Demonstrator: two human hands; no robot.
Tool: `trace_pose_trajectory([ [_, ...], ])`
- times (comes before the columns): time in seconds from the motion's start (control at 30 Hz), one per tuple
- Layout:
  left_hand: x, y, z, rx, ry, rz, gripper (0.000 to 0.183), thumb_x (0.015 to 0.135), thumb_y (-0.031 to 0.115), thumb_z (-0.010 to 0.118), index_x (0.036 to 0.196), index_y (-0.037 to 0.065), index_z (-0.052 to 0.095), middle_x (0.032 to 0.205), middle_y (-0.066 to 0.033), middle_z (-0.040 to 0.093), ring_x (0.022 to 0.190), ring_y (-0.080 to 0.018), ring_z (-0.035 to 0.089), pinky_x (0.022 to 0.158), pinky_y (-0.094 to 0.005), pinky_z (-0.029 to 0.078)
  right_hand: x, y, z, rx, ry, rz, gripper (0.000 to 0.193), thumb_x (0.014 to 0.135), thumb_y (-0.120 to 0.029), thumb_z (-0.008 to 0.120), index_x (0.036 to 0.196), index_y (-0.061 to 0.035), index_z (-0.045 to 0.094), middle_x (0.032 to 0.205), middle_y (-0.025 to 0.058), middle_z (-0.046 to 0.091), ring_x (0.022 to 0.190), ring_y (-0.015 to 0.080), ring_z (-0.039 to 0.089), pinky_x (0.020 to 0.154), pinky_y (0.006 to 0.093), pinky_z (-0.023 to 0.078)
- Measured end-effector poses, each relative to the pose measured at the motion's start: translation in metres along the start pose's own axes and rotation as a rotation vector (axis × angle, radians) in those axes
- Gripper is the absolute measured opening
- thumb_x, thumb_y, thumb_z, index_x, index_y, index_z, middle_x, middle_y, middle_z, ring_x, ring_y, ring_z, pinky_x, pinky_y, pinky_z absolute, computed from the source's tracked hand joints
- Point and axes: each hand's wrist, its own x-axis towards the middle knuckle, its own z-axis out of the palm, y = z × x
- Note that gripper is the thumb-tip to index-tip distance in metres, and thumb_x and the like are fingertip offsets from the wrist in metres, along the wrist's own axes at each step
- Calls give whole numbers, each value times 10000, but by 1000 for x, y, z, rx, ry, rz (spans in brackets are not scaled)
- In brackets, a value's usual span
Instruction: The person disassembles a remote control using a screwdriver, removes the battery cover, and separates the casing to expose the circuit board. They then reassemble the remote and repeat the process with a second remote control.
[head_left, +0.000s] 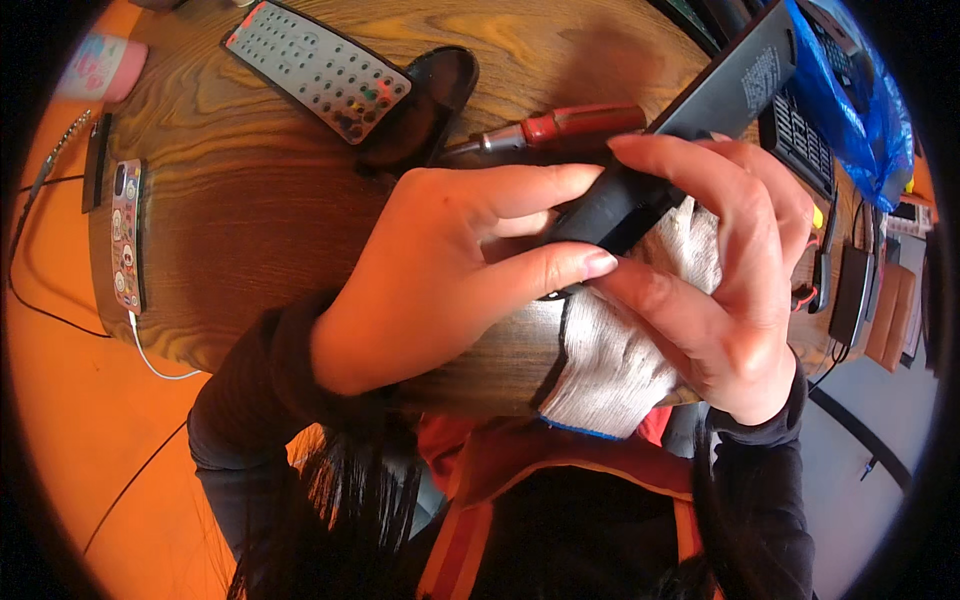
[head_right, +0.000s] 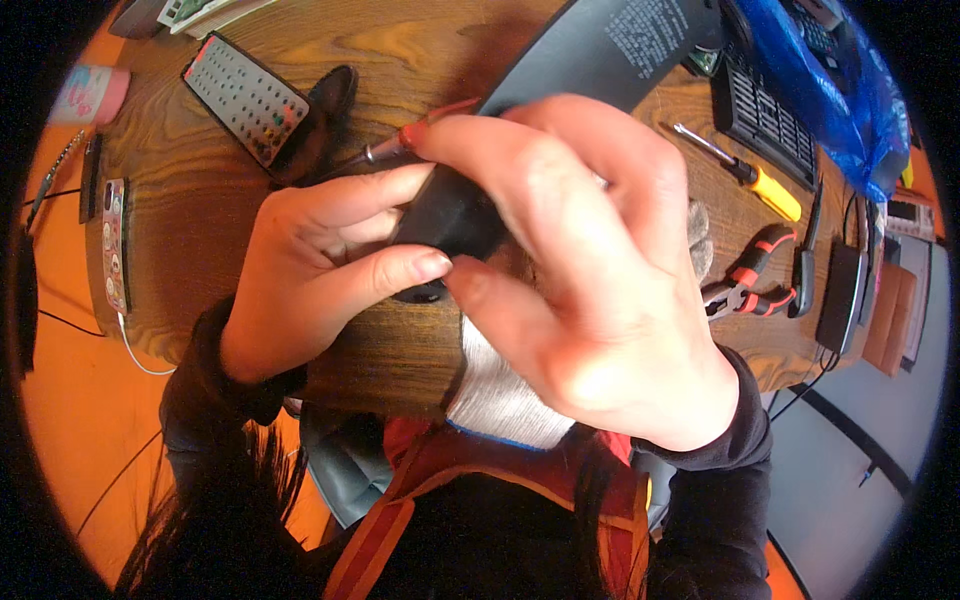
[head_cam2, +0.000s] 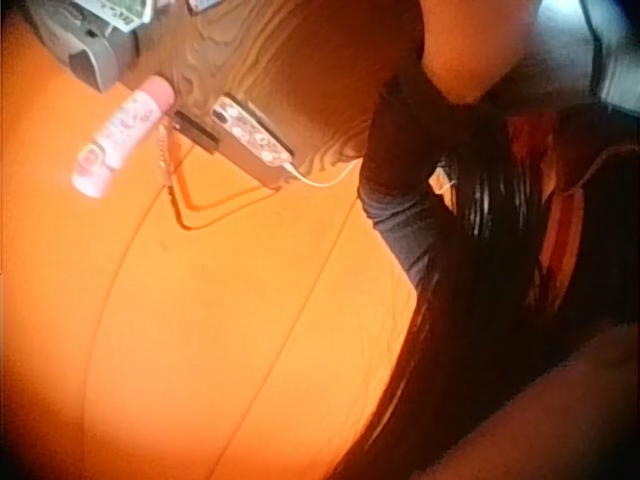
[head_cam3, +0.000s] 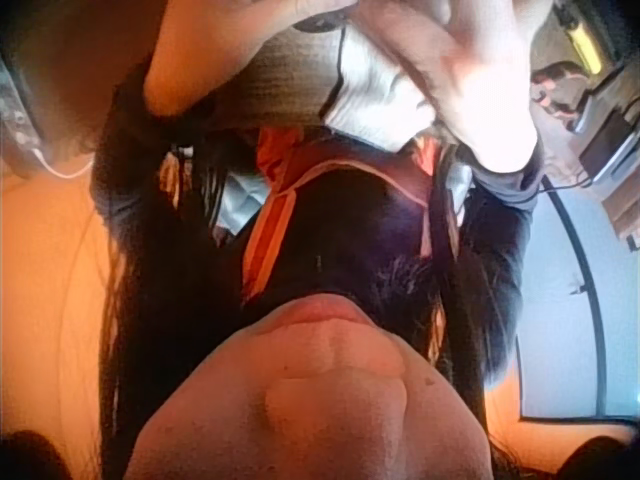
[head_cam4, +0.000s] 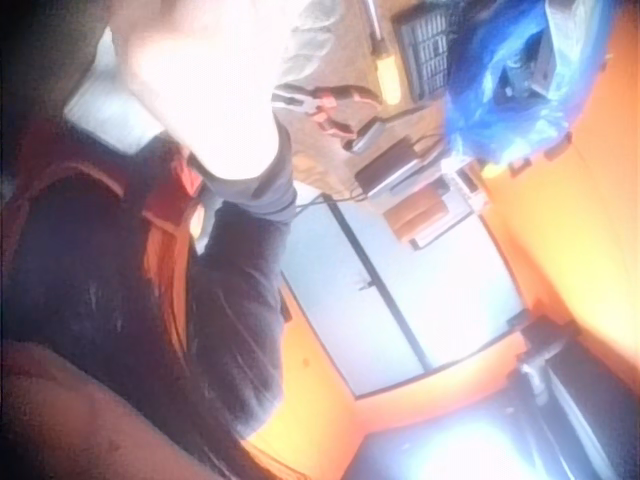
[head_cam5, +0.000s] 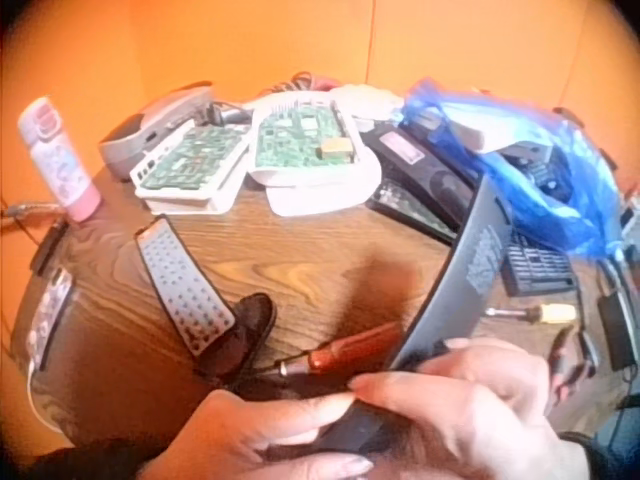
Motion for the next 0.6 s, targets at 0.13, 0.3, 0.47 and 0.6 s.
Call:
trace_pose_trajectory([
  [0.13, 0, 0, -1, 105, 67, 67, 264, 829, -25, 554, 1087, -72, 534, 953, -66, 628, 885, -89, 553, 789, -229, 440, 1, 2, 1, -91, -51, -143, 444, 656, -47, 650, 1090, -48, 559, 1152, 97, 508, 1064, 251, 419, 918, 339, 336],
  [0.3, 1, -2, -4, 134, 55, 122, 192, 850, -7, 526, 1033, -43, 568, 915, -68, 624, 883, -106, 565, 747, -241, 454, 18, 27, 22, 65, 20, -443, 468, 671, 2, 618, 1133, -21, 541, 1185, 147, 472, 1073, 279, 447, 893, 363, 381],
  [0.47, 3, -15, -8, 229, -19, 108, 215, 849, 43, 510, 1056, -10, 528, 957, -56, 576, 852, -132, 595, 703, -228, 479, 26, 44, 28, -5, -6, -758, 473, 636, 49, 620, 1098, -49, 590, 1145, 137, 492, 1018, 296, 470, 846, 351, 422],
  [0.6, 7, -26, -5, -19, -67, 119, 121, 833, 34, 514, 925, -19, 574, 764, -57, 597, 689, -90, 513, 618, -228, 435, 14, 33, 27, 99, -30, -738, 409, 648, 24, 587, 1050, -45, 616, 1104, 100, 529, 966, 269, 480, 825, 380, 419],
])
